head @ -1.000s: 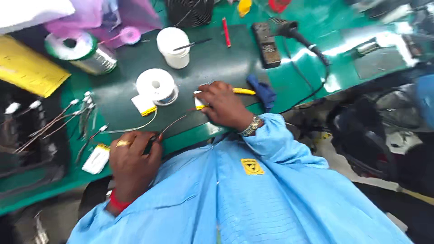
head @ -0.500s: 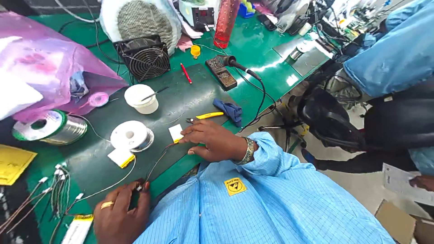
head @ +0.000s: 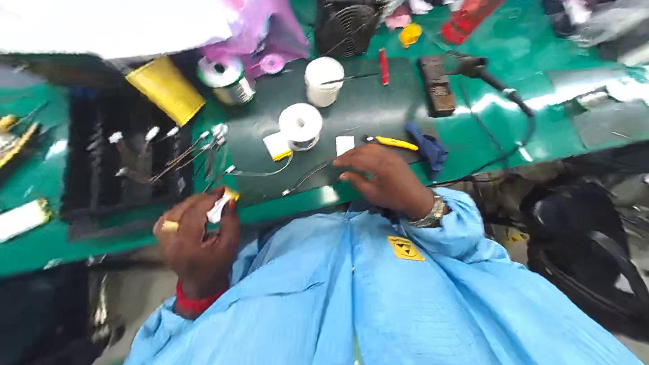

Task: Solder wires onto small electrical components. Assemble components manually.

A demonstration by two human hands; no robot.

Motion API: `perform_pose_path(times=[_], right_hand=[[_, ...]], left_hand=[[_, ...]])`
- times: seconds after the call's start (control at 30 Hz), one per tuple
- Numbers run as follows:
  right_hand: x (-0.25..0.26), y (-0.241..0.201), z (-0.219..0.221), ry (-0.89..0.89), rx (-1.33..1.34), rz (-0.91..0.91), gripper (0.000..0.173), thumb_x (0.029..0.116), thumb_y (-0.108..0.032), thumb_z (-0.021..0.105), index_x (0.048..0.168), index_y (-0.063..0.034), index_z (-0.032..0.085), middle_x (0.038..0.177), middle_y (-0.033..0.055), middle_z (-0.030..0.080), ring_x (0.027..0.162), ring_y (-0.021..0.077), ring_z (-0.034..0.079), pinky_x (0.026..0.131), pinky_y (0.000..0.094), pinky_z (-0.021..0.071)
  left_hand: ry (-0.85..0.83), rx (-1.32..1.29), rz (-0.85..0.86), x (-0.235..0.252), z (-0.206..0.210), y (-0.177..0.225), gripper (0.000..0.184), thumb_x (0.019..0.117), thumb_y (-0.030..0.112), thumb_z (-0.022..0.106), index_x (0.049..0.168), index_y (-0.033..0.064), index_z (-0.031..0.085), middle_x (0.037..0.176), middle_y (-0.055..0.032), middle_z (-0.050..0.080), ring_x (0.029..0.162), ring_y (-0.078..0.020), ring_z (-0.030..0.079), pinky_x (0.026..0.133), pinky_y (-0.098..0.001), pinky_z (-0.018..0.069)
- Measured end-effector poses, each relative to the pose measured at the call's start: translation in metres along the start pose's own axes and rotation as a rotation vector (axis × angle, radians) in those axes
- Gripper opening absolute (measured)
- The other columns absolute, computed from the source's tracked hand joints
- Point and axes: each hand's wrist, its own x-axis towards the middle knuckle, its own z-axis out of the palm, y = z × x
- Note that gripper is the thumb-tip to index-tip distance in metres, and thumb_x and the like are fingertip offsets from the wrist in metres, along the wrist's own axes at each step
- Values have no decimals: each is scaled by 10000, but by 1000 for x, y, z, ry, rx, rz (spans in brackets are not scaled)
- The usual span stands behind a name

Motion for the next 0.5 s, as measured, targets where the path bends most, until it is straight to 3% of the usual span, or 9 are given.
perform_pose_path(times=[0.13,0.27,0.37,0.5], right_hand=[[13,5,1,-70,-3,-8,264,994,-196,634,1169,-28,741,1147,144,747,1091,286,708,966,503,545],[27,8,4,-153,32,-38,300,1013,-215,606,1193,-5,723,1161,193,726,1081,301,697,960,494,534],[36,10,8,-182,49,-58,330,1018,-235,607,1212,9,715,1180,219,714,1096,306,688,973,472,526],[42,15,13,-223,56,-72,346,1023,-258,606,1216,9,710,1183,214,715,1115,307,687,998,473,518]], left_hand=[[21,70,-186,-6,-28,-15,296,986,206,668,1121,-52,720,1092,-253,718,1061,-354,686,964,-503,523],[-104,112,-321,-8,-38,-20,325,951,243,698,1138,-21,729,1155,-225,713,1098,-383,671,969,-601,483],[-214,131,-343,-11,-36,-20,402,895,298,765,1182,19,728,1214,-226,682,1177,-441,609,962,-647,441],[-225,204,-298,-9,-26,-9,418,867,355,790,1173,72,747,1244,-232,645,1175,-449,564,952,-613,411]])
